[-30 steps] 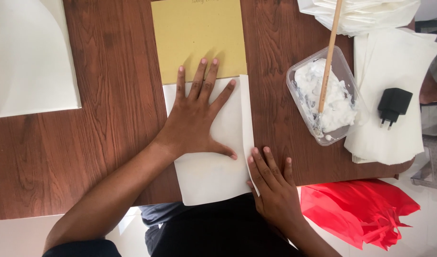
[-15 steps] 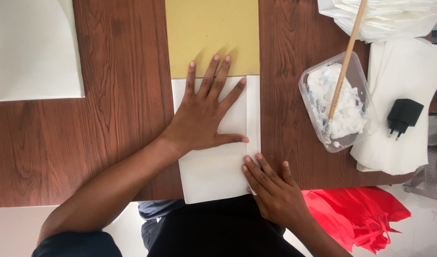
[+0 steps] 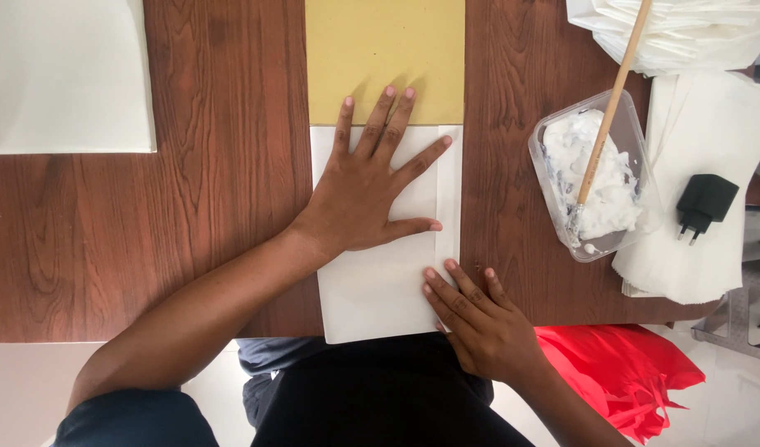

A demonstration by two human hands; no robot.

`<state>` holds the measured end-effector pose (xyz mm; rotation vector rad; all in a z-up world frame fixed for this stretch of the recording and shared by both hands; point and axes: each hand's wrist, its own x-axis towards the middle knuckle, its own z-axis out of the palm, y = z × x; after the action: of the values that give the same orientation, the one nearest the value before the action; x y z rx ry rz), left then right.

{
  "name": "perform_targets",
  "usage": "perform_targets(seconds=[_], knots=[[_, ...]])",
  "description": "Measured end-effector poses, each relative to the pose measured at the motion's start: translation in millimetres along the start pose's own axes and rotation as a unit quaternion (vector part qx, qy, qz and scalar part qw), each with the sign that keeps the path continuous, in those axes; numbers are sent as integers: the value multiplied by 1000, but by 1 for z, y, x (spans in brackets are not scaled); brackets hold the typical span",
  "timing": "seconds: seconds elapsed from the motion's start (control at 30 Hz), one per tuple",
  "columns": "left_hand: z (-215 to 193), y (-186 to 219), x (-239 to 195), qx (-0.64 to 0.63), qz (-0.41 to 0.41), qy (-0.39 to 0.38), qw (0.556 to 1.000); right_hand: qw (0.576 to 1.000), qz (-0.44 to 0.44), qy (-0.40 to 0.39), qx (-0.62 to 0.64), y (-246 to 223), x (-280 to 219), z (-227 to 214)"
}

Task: The person aligns a white sheet of paper on a yellow backing board. They smooth the paper with their hands, then use a brush to apply a white adhesive along the edge of the paper. Finally, they fold the paper over to secure it.

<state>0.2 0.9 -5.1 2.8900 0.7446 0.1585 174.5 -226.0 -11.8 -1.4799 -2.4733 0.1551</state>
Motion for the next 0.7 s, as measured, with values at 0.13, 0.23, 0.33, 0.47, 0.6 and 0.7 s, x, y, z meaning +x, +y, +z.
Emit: perform_targets(seconds=[0.13, 0.23, 0.33, 0.47, 0.6, 0.7], knots=[[3, -1, -1, -9, 6, 20, 1000, 1000, -6, 14, 4, 1, 2, -1], [3, -2, -1, -25, 11, 34, 999, 1000, -15, 9, 10, 1, -1, 0], [0, -3, -1, -23, 11, 9, 1000, 999, -35, 3, 17, 2, -3, -2], [-1, -1, 0, -51, 14, -8, 999, 993, -76, 40, 82, 0, -15, -9], [-4, -1, 0, -57, 12, -16, 998, 983, -31, 106, 148, 12, -36, -7], [-2, -1, 0, -59, 17, 2, 998, 991, 59, 43, 114, 26, -20, -17]])
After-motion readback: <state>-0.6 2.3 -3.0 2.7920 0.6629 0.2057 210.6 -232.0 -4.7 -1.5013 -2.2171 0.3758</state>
